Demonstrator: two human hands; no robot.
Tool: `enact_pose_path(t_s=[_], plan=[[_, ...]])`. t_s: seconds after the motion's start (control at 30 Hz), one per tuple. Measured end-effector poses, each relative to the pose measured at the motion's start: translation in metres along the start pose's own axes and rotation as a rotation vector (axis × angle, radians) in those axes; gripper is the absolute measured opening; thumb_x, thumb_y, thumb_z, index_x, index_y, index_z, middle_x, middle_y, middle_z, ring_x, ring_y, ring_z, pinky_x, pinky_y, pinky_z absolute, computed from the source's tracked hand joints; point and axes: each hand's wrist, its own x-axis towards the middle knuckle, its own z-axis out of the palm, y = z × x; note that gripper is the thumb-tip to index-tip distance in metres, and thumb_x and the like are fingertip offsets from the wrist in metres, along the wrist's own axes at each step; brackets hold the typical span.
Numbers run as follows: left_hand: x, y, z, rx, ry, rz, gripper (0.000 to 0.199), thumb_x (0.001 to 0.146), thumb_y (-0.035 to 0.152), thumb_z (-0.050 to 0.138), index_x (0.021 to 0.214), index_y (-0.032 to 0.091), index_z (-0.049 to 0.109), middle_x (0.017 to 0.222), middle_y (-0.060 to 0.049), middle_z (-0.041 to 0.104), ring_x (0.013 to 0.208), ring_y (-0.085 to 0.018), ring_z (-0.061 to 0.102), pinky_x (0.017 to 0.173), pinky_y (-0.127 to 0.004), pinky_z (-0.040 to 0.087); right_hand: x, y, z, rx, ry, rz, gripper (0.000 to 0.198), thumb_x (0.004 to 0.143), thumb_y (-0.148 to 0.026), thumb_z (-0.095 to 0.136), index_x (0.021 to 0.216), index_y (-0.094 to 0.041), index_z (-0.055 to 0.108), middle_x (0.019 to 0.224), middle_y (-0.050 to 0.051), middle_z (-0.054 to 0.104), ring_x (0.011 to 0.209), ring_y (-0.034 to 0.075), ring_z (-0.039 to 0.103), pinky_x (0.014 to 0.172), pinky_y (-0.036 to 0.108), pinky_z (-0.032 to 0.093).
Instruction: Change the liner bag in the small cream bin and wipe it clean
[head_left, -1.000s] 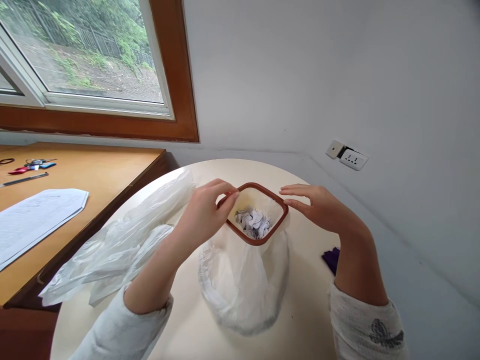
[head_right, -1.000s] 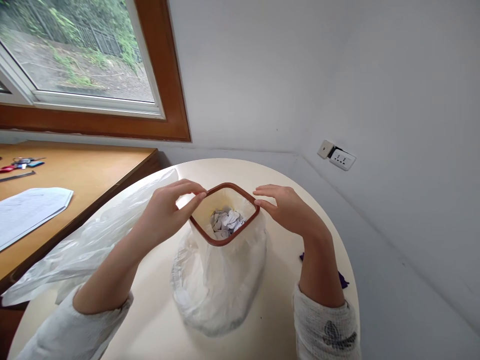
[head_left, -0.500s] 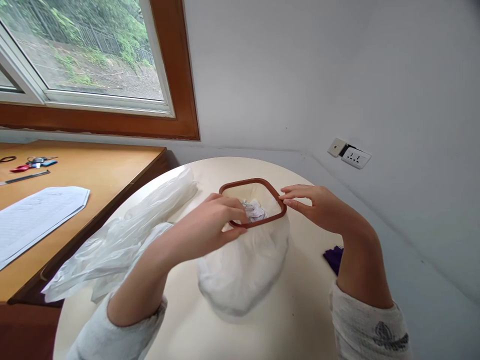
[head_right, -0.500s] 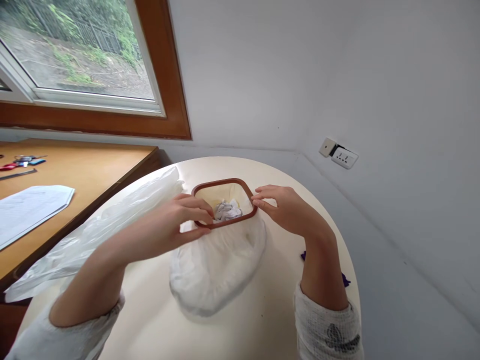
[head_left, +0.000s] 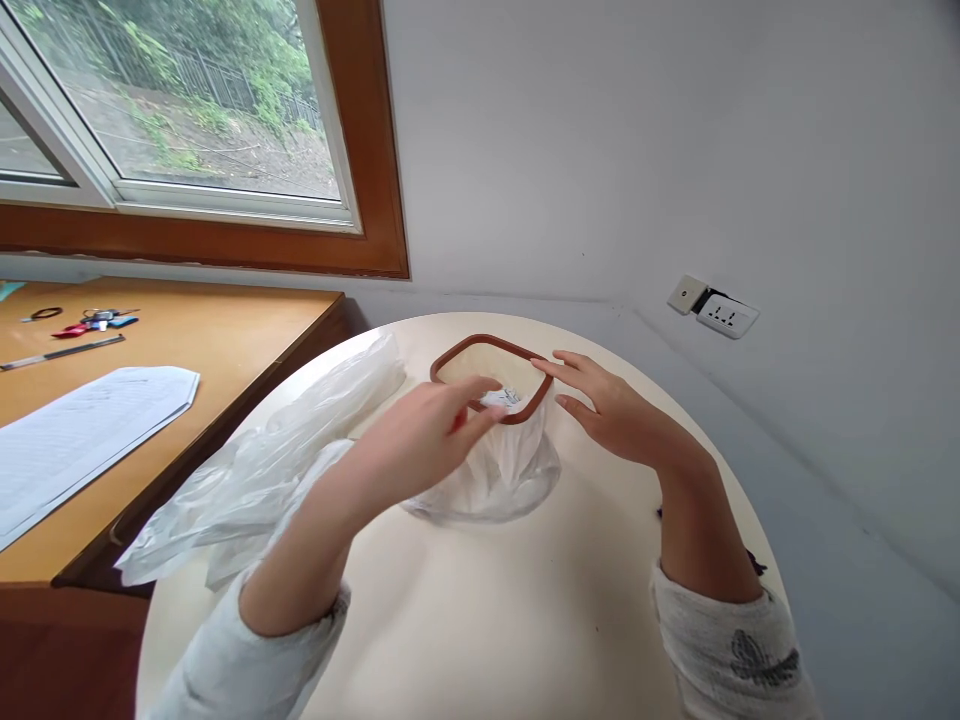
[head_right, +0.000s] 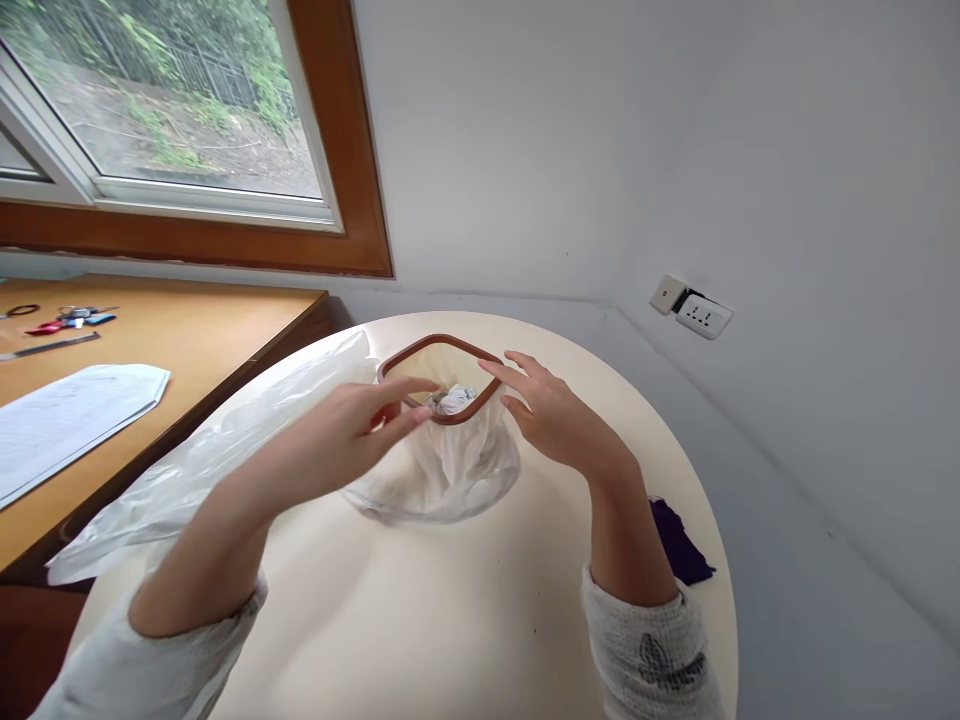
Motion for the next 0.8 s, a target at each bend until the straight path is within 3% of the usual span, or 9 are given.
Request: enact_pose_path(t_s=[0.1, 0.23, 0.5, 0.8], plan=[[0.002, 0.005, 0.011, -0.007, -0.072, 0.017, 0.035, 0.088, 0.048, 0.034, 0.098, 0.023, 0.056, 0.065, 0.0, 0.058, 0.059, -0.016, 0.053, 0.048, -0.025, 0.034, 0.0, 0.0, 0.001, -0.01, -0.009, -0.003, 0.047, 0.09, -0.032, 0.033, 0.136, -0.041, 0.028, 0.146, -0.002, 0.026, 0.131, 0.023, 0.029, 0.102, 0.047, 0.034], [0.006, -0.001, 0.017, 0.022, -0.039, 0.017, 0.035, 0.087, 0.051, 0.036, 0.083, 0.021, 0.054, 0.068, -0.001, 0.057, 0.06, -0.016, 0.052, 0.049, -0.026, 0.033, -0.002, 0.0, -0.001, -0.018, -0.011, 0.004, 0.047, 0.09, -0.035, 0.033, 0.137, -0.039, 0.027, 0.146, -0.001, 0.026, 0.132, 0.023, 0.028, 0.103, 0.047, 0.033], [0.016, -0.022, 0.01, 0.032, 0.049, -0.066, 0.03, 0.077, 0.051, 0.052, 0.074, 0.021, 0.049, 0.076, -0.002, 0.058, 0.068, -0.018, 0.054, 0.054, -0.027, 0.037, -0.009, -0.006, -0.009, -0.04, 0.02, 0.018, 0.046, 0.091, -0.038, 0.032, 0.137, -0.038, 0.027, 0.146, -0.003, 0.027, 0.131, 0.022, 0.03, 0.102, 0.046, 0.035], [0.02, -0.048, -0.004, 0.065, 0.119, -0.162, 0.025, 0.076, 0.048, 0.054, 0.078, 0.022, 0.056, 0.077, -0.001, 0.058, 0.068, -0.016, 0.053, 0.054, -0.025, 0.039, -0.024, -0.015, -0.022, -0.122, 0.131, -0.009, 0.045, 0.091, -0.036, 0.032, 0.136, -0.035, 0.031, 0.144, -0.002, 0.033, 0.129, 0.022, 0.034, 0.098, 0.043, 0.041]])
